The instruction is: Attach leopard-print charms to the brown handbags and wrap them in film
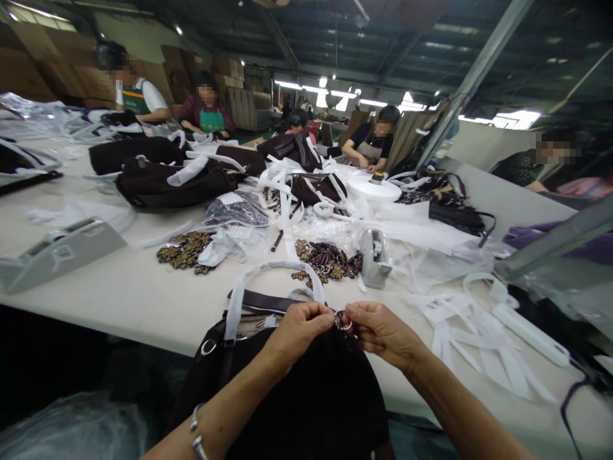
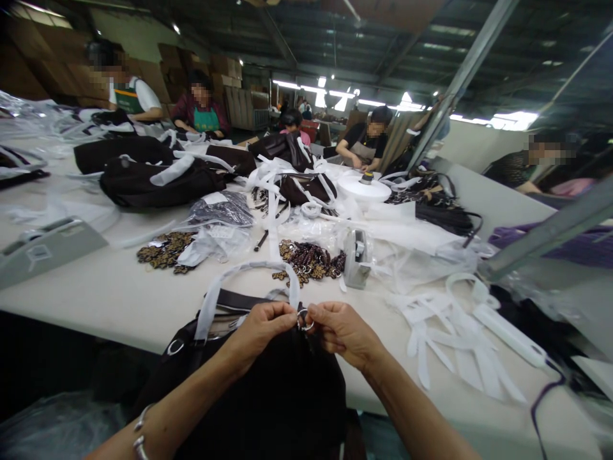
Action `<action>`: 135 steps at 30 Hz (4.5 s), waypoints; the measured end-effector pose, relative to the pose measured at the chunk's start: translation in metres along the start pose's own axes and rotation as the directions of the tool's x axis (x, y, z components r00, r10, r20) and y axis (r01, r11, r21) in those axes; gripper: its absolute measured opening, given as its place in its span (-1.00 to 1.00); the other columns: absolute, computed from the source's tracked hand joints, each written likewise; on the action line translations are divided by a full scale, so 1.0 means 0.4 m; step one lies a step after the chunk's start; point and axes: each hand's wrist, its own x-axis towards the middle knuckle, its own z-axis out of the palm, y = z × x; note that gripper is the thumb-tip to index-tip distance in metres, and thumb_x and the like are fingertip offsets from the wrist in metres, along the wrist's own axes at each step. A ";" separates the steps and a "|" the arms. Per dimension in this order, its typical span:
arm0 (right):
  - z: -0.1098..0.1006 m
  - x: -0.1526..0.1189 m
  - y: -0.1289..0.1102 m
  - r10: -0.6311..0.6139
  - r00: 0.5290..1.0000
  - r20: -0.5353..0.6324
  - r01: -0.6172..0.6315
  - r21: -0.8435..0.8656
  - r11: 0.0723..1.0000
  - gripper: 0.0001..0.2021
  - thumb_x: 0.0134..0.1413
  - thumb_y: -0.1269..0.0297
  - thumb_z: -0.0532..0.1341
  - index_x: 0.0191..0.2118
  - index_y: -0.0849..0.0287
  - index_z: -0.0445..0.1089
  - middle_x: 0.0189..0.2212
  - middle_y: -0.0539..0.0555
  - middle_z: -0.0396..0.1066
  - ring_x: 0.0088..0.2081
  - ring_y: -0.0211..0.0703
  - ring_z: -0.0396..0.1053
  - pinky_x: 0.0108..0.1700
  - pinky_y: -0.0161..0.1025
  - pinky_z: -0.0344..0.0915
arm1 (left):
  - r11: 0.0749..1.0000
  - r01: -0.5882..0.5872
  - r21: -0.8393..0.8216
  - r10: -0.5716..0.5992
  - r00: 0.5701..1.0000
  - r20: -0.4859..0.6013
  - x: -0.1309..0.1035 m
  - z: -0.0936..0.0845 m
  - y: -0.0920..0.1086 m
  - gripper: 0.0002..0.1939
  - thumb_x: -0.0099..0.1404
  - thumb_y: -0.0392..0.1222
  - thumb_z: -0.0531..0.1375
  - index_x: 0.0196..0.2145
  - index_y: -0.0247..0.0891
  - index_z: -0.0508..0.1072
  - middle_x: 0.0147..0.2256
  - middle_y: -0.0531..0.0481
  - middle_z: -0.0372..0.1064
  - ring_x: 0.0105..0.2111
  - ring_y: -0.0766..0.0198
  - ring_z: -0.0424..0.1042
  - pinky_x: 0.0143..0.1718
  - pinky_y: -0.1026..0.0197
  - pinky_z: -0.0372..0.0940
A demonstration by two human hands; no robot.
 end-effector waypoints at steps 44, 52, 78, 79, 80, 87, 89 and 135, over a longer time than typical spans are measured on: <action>0.089 -0.064 0.036 -0.232 0.951 -0.206 0.183 -0.231 0.956 -0.62 -0.22 0.09 0.47 -0.44 0.16 0.30 -0.69 -0.19 0.12 -0.72 -0.49 -0.06 -0.69 -0.43 -0.20 | 0.975 -0.141 -0.172 0.163 0.980 0.116 -0.025 -0.002 0.028 -0.76 0.19 -0.05 0.31 -0.33 -0.31 0.48 -0.40 0.02 0.36 -0.37 0.33 0.29 -0.29 0.31 0.18; 0.108 -0.038 0.068 -0.240 0.940 -0.242 0.171 -0.275 0.946 -0.64 -0.16 0.10 0.45 -0.24 0.20 0.53 -0.65 -0.10 0.25 -0.68 -0.48 -0.06 -0.66 -0.41 -0.17 | 0.954 -0.071 -0.291 0.042 0.993 -0.107 0.015 0.015 -0.047 -0.59 0.01 -0.08 0.41 -0.27 -0.23 0.32 -0.44 0.16 0.26 -0.50 0.42 0.23 -0.45 0.35 0.13; 0.087 -0.016 0.113 -0.209 0.922 -0.327 0.187 -0.100 0.977 -0.64 -0.16 0.04 0.42 -0.45 0.22 0.36 -0.70 -0.20 0.11 -0.76 -0.54 -0.12 -0.76 -0.46 -0.19 | 0.949 -0.157 0.272 0.167 0.986 -0.014 -0.033 -0.023 -0.011 -0.72 0.35 -0.05 0.08 -0.42 -0.26 0.40 -0.46 0.07 0.32 -0.41 0.28 0.26 -0.33 0.29 0.13; 0.087 -0.018 0.113 -0.202 0.928 -0.314 0.182 -0.092 0.979 -0.64 -0.15 0.04 0.42 -0.43 0.23 0.38 -0.70 -0.19 0.11 -0.76 -0.54 -0.13 -0.76 -0.46 -0.19 | 0.955 -0.149 0.255 0.161 0.987 -0.024 -0.034 -0.021 -0.011 -0.72 0.35 -0.05 0.09 -0.43 -0.26 0.40 -0.46 0.07 0.32 -0.41 0.28 0.26 -0.33 0.30 0.13; 0.087 -0.021 0.114 -0.198 0.932 -0.304 0.181 -0.085 0.980 -0.64 -0.15 0.04 0.42 -0.42 0.23 0.39 -0.70 -0.19 0.12 -0.76 -0.54 -0.12 -0.75 -0.46 -0.19 | 0.960 -0.141 0.241 0.153 0.988 -0.032 -0.034 -0.020 -0.011 -0.72 0.34 -0.04 0.09 -0.43 -0.26 0.40 -0.47 0.07 0.32 -0.41 0.28 0.26 -0.33 0.30 0.13; 0.086 -0.046 0.116 -0.152 0.950 -0.273 0.163 0.020 0.986 -0.68 -0.10 0.07 0.42 -0.42 0.25 0.44 -0.75 -0.22 -0.01 -0.74 -0.53 -0.19 -0.74 -0.47 -0.22 | 0.956 -0.130 0.262 0.140 0.990 -0.020 -0.019 -0.038 -0.018 -0.66 0.38 0.00 0.01 -0.38 -0.24 0.42 -0.43 0.03 0.38 -0.39 0.23 0.33 -0.28 0.24 0.20; 0.084 -0.062 0.108 -0.134 0.963 -0.232 0.151 0.056 0.987 -0.70 -0.06 0.08 0.40 -0.42 0.25 0.44 -0.77 -0.24 -0.07 -0.73 -0.53 -0.24 -0.74 -0.48 -0.25 | 0.882 -0.150 0.446 0.202 0.977 -0.072 -0.002 -0.058 -0.024 -0.75 0.36 -0.08 0.03 -0.36 -0.22 0.42 -0.38 -0.01 0.39 -0.33 0.18 0.36 -0.21 0.20 0.20; 0.008 0.093 0.181 -0.352 0.779 -0.518 0.079 -0.476 0.876 -0.78 -0.07 0.16 0.22 -0.54 0.15 0.22 -0.63 -0.11 0.20 -0.57 -0.31 0.12 -0.52 -0.36 0.09 | 0.932 0.045 0.358 0.007 0.990 -0.142 0.059 -0.008 -0.136 -0.84 0.23 -0.11 0.17 -0.37 -0.23 0.28 -0.46 0.11 0.31 -0.58 0.30 0.42 -0.57 0.27 0.37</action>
